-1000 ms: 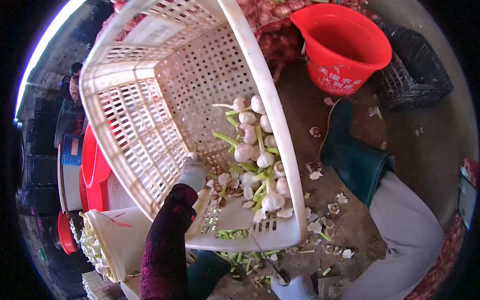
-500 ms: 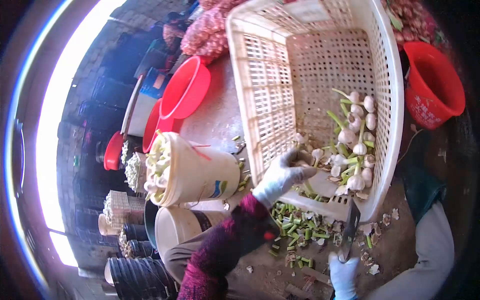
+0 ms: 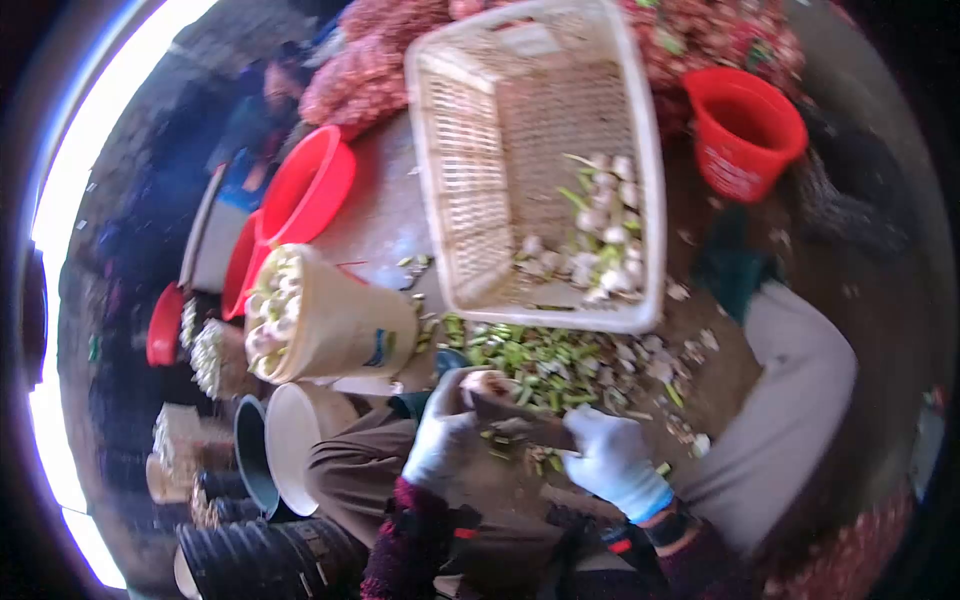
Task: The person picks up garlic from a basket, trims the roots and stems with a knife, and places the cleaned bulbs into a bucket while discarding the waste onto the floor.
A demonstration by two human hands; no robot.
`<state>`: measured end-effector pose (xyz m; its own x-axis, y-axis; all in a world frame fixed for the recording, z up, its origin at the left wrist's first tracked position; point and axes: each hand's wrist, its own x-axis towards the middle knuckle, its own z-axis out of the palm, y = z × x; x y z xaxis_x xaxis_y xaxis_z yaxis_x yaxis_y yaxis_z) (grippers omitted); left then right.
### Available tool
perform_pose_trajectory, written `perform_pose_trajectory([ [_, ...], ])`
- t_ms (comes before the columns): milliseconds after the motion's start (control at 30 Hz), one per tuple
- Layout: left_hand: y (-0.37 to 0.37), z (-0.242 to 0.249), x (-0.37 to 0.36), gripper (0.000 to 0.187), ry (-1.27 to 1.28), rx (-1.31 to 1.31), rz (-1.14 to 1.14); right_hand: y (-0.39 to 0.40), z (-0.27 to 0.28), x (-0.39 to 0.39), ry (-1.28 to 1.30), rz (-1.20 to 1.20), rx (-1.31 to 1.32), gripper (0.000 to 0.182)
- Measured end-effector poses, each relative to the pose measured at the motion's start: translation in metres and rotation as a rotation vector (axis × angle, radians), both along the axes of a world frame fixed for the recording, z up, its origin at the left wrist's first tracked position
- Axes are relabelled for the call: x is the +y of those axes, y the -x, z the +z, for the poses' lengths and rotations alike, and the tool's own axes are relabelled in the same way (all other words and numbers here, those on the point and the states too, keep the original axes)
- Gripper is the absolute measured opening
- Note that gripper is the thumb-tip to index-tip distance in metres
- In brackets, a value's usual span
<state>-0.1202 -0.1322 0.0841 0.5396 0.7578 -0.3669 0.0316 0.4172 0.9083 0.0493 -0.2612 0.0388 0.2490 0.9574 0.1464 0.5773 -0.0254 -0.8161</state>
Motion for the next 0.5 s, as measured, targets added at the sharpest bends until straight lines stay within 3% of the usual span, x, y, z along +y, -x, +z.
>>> perform_pose_trajectory([
  [67,0.005,0.001,-0.010,0.048,-0.042,0.011,-0.017,0.001,-0.006,-0.006,0.002,0.037,-0.119,0.022],
  [300,0.004,-0.013,-0.016,0.038,-0.117,0.232,0.063,0.005,-0.015,-0.008,0.120,0.065,-0.172,0.030],
  [367,0.005,-0.018,-0.016,0.034,0.042,0.200,0.122,0.003,-0.020,-0.007,0.145,0.093,-0.118,0.023],
  [467,0.015,-0.042,-0.020,0.033,-0.385,0.220,0.002,0.007,-0.041,-0.002,0.192,0.111,-0.108,0.015],
  [500,0.016,-0.048,-0.018,0.033,-0.365,0.227,-0.006,0.008,-0.049,0.000,0.207,0.108,-0.103,0.011],
])
